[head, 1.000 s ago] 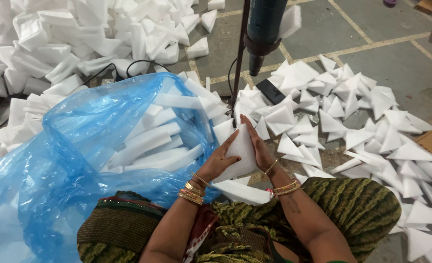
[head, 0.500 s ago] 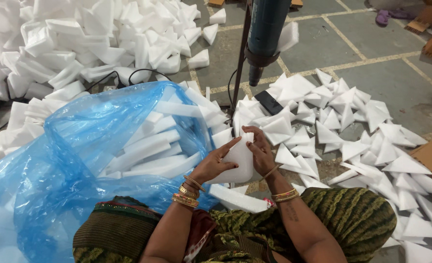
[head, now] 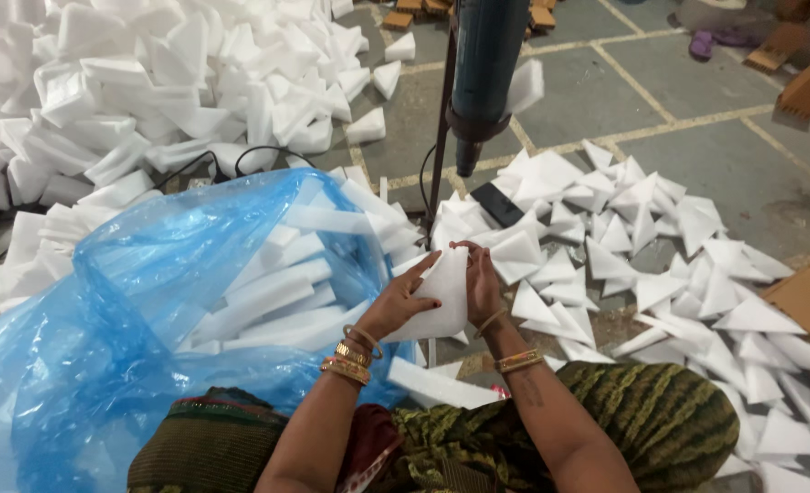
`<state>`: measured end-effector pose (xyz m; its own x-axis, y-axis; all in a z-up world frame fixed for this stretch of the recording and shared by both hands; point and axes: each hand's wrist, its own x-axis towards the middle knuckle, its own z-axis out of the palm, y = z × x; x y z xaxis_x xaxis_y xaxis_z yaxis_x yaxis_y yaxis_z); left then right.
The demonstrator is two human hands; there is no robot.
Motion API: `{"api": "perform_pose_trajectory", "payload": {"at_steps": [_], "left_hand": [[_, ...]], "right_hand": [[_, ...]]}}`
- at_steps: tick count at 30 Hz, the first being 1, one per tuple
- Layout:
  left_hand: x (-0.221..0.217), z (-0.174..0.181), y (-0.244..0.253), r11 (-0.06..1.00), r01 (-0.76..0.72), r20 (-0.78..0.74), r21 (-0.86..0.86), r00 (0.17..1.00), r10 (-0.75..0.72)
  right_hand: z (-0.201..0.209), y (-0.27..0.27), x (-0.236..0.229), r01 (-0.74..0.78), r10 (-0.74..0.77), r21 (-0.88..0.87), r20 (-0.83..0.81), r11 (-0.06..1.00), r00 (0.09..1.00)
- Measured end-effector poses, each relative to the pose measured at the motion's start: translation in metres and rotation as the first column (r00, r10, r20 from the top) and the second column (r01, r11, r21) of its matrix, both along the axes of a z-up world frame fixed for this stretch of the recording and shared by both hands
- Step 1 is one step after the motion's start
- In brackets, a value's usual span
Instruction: The person sits on the floor and uses a vertical cutting machine to slice rectangular white foam blocks into triangular pieces. They pick up blocks from a blue plastic bag, position them under the cutter, and place the resulting triangles onto a pile on the floor.
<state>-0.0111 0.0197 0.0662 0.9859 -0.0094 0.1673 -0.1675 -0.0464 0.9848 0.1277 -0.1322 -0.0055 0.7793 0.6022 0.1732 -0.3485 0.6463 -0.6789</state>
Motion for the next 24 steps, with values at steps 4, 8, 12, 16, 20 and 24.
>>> {"api": "perform_pose_trajectory", "payload": {"at_steps": [4, 8, 12, 16, 20, 24], "left_hand": [[0.046, 0.004, 0.024, 1.000, -0.023, -0.102, 0.018, 0.994, 0.025], [0.101, 0.025, 0.045, 0.989, -0.059, -0.015, 0.137, 0.998, 0.061], [0.124, 0.038, 0.053, 0.997, -0.054, -0.117, 0.053, 0.991, 0.060], [0.100, 0.013, 0.037, 0.995, -0.001, 0.137, 0.099, 0.991, -0.013], [0.056, -0.011, 0.018, 0.998, 0.028, -0.069, 0.063, 0.997, -0.024], [0.023, -0.019, 0.009, 0.999, 0.033, -0.227, 0.041, 0.974, -0.023]], "right_hand": [[0.003, 0.022, 0.051, -0.048, 0.048, 0.002, -0.044, 0.999, 0.998], [0.034, 0.044, 0.100, -0.025, 0.026, 0.022, -0.082, 0.999, 0.996], [0.072, 0.049, 0.115, -0.041, 0.042, 0.028, -0.022, 0.999, 0.999], [0.074, 0.024, 0.076, 0.339, -0.051, -0.498, 0.504, 0.798, 0.862], [0.043, 0.002, 0.035, 0.158, 0.033, -0.386, 0.446, 0.909, 0.895], [0.016, 0.001, 0.006, -0.049, 0.075, -0.241, 0.101, 0.969, 0.992]]}}
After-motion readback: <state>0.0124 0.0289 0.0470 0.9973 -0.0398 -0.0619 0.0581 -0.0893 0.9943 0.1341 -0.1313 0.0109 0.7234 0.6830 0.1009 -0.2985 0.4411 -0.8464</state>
